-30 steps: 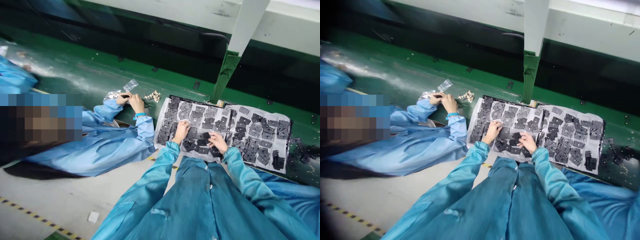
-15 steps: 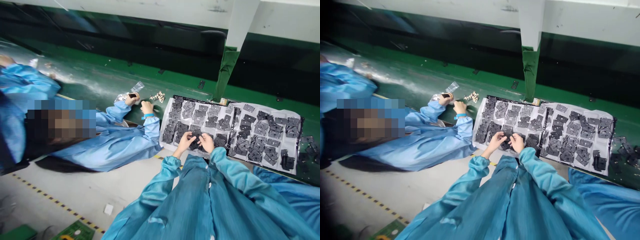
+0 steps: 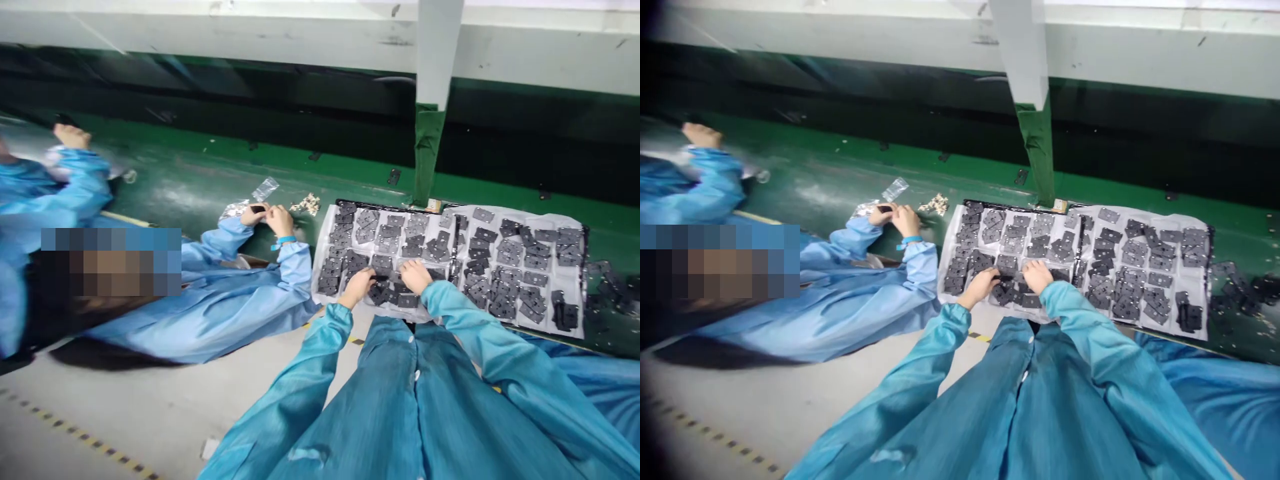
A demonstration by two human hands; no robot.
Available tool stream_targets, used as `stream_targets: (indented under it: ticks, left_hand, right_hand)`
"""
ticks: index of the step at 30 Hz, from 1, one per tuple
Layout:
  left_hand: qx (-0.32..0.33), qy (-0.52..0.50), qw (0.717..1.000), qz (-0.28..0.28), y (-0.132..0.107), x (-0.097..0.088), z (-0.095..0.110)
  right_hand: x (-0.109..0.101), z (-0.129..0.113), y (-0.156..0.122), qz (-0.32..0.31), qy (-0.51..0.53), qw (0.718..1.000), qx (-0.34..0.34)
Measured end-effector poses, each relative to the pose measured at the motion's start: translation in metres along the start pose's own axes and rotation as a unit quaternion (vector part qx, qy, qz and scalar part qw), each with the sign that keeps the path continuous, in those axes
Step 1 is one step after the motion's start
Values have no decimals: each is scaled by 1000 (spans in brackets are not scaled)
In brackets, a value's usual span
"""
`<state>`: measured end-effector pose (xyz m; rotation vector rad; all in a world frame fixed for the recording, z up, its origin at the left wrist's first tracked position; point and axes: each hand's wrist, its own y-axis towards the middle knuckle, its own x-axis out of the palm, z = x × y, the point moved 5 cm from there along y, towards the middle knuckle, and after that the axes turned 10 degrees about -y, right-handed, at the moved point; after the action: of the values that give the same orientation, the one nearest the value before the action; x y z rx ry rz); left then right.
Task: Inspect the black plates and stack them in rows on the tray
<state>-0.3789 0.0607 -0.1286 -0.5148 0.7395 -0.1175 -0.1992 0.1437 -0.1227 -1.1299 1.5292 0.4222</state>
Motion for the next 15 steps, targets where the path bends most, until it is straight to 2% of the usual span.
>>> stream_targets:
  ticks: [4, 11, 13, 15]
  left_hand:
    - [-1, 34, 999, 0, 1, -2, 1]
    - [40, 26, 993, 112, -18, -18, -7]
    - [35, -4, 993, 108, -28, -18, -15]
    - [16, -35, 994, 104, -41, -17, -23]
  right_hand:
    - [3, -4, -6, -13, -27, 999, -24]
    - [2, -16, -9, 9, -24, 999, -23]
    - [-6, -10, -4, 30, -4, 999, -18]
    - [-21, 7, 1, 63, 25, 998, 2]
